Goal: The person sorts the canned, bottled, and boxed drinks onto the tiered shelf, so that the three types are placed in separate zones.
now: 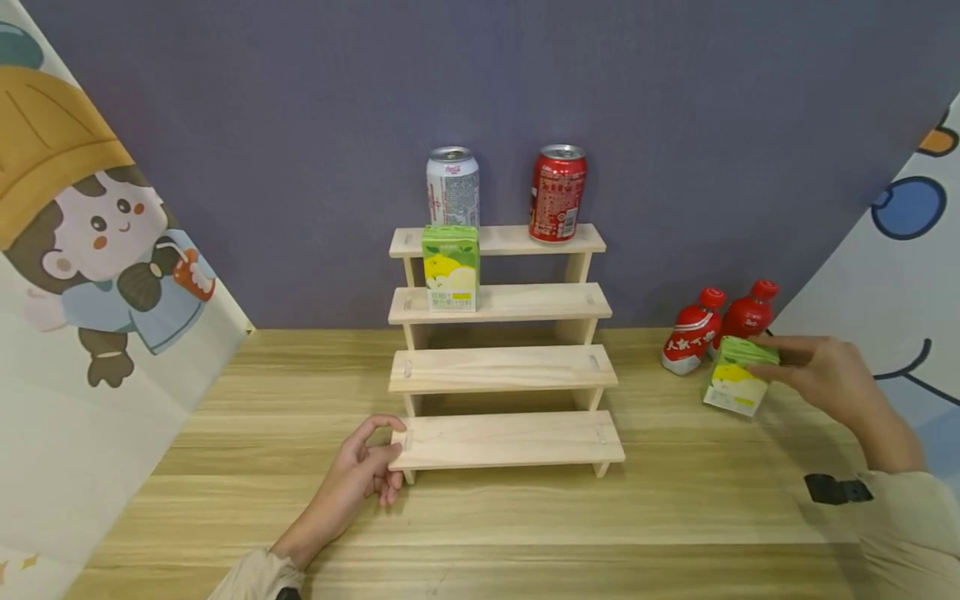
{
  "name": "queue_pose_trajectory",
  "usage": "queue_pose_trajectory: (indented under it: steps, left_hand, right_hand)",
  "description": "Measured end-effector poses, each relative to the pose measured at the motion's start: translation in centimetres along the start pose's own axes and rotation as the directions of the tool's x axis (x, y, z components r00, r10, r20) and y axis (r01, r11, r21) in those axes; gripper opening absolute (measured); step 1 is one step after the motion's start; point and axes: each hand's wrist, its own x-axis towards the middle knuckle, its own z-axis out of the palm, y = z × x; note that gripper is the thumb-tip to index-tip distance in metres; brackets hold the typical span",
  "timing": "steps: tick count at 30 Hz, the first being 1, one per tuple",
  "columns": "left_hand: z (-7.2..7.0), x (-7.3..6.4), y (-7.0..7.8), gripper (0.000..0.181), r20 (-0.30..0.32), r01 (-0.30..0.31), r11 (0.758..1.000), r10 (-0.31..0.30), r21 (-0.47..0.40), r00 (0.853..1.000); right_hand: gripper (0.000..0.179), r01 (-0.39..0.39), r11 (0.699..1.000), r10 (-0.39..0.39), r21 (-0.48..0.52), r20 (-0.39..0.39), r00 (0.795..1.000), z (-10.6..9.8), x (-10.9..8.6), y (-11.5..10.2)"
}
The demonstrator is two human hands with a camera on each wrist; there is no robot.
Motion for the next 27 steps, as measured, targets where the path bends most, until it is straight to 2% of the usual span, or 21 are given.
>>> queue_pose_trajectory:
  steps: [13, 27]
  left_hand:
    - [0.0, 0.0, -0.1, 0.036, 0.009, -0.011, 1.000, 0.011, 0.006, 1.000]
    - [0.1, -0.2, 0.1, 0.036, 0.009, -0.010, 1.000, 0.010, 0.006, 1.000]
  right_hand:
    - [0.046, 0.061, 0.998, -0.059, 0.019, -0.075, 0.995, -0.8, -0.2, -2.8]
    - [0.041, 0.052, 0.979, -0.033, 0.195, -0.100, 0.994, -0.3, -0.3, -4.9]
